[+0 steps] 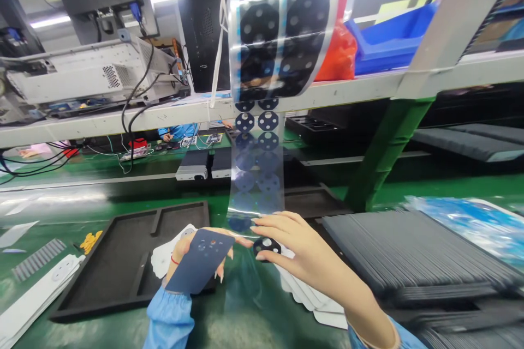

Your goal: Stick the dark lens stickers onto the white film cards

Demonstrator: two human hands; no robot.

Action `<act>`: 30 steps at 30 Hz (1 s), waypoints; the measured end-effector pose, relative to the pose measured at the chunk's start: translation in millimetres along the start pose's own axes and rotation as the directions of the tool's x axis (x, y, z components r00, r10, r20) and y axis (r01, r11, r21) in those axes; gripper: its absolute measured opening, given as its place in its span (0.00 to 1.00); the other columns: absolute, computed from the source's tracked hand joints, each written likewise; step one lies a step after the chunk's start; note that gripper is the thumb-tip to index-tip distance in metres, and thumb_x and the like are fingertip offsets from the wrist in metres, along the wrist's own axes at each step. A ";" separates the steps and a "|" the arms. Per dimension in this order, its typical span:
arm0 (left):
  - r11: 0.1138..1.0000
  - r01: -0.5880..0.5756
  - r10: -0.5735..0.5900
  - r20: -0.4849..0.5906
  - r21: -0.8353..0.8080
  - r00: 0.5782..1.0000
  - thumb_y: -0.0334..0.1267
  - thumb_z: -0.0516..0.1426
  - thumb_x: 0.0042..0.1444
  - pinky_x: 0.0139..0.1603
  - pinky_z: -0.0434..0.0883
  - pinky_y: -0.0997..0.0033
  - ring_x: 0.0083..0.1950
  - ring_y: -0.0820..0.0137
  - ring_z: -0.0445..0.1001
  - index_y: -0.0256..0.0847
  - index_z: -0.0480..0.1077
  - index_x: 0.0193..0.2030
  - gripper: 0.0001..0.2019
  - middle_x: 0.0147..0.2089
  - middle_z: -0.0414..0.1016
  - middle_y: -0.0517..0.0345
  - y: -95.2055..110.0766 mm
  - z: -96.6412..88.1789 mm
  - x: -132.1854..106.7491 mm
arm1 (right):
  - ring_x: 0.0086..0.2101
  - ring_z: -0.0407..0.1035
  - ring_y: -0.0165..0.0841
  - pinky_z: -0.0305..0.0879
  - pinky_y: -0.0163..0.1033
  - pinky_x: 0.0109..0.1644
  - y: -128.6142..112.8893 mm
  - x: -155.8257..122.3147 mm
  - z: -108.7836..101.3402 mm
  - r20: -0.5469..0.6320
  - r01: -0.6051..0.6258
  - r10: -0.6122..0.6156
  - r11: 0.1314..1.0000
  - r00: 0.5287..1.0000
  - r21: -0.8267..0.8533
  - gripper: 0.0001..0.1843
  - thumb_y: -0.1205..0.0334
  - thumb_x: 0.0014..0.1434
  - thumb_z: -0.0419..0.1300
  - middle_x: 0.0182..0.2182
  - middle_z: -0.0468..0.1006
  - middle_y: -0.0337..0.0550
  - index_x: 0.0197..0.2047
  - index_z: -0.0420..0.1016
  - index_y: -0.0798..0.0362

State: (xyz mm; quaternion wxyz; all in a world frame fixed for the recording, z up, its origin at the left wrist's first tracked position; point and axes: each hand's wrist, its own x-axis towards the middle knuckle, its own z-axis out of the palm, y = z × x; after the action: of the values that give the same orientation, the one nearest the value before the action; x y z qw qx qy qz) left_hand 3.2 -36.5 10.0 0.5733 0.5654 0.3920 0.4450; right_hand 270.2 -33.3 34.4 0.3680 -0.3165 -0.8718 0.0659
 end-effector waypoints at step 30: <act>0.954 0.009 0.101 -0.350 0.299 0.931 0.45 0.74 0.41 0.42 0.70 0.67 0.39 0.64 0.78 0.47 0.54 0.48 0.36 0.37 0.78 0.63 17.8 58.6 13.2 | 0.32 0.71 0.32 0.70 0.33 0.37 -29.8 4.6 14.8 -0.121 -0.213 0.727 0.350 0.676 0.912 0.17 0.52 0.40 0.81 0.26 0.78 0.38 0.23 0.79 0.49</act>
State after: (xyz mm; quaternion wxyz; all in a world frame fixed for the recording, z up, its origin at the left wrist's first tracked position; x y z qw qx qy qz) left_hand 61.7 -42.1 31.6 0.3897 0.5624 0.5394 0.4909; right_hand 242.7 -52.3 36.9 0.6509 -0.3492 -0.4522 0.4999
